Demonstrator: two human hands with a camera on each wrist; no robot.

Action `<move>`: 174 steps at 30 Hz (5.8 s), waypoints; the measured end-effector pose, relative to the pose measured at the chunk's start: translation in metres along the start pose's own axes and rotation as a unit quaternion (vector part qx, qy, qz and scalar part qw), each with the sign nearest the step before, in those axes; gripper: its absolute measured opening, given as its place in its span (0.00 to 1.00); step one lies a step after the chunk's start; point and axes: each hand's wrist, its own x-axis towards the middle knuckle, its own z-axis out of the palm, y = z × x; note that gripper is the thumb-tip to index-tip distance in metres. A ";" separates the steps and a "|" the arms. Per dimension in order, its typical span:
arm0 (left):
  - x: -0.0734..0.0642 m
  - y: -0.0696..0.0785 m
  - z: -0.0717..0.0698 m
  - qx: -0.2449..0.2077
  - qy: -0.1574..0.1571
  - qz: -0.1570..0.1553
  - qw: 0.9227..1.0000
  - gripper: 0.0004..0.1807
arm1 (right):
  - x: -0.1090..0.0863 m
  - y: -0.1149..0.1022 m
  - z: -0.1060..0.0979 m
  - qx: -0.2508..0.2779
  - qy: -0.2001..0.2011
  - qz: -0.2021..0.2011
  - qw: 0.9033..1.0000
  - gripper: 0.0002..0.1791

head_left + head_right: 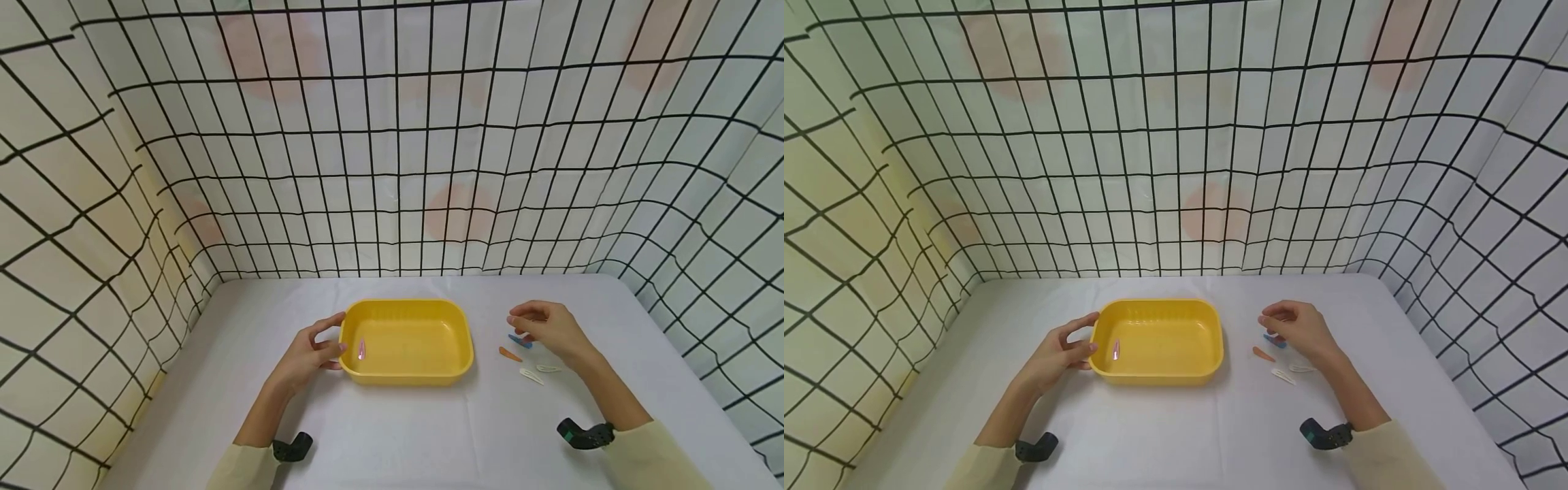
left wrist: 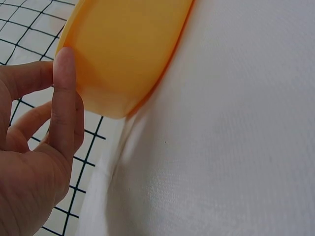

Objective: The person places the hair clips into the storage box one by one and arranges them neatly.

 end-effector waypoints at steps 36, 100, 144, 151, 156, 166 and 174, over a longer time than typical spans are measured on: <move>-0.002 -0.003 0.000 0.000 -0.008 0.014 1.000 0.39 | 0.002 0.083 -0.028 -0.173 0.060 0.011 0.983 0.23; 0.001 -0.001 0.001 0.001 -0.003 0.011 1.000 0.38 | 0.012 -0.005 0.017 0.073 0.008 -0.001 0.997 0.25; 0.001 -0.002 0.001 -0.004 0.000 0.006 1.000 0.38 | 0.050 -0.078 0.178 0.126 -0.078 0.038 0.988 0.11; 0.001 -0.003 0.000 -0.004 -0.001 0.003 1.000 0.38 | 0.053 -0.084 0.193 0.115 -0.102 0.053 0.987 0.10; 0.002 -0.003 0.000 -0.007 -0.002 0.000 1.000 0.38 | 0.053 -0.092 0.202 0.106 -0.114 0.052 0.986 0.10; 0.003 -0.003 0.000 -0.014 -0.005 -0.002 1.000 0.38 | 0.061 -0.096 0.220 0.068 -0.113 0.071 0.989 0.08; 0.003 -0.004 0.000 -0.017 -0.013 0.000 1.000 0.38 | 0.059 -0.101 0.230 0.034 -0.120 0.079 0.989 0.06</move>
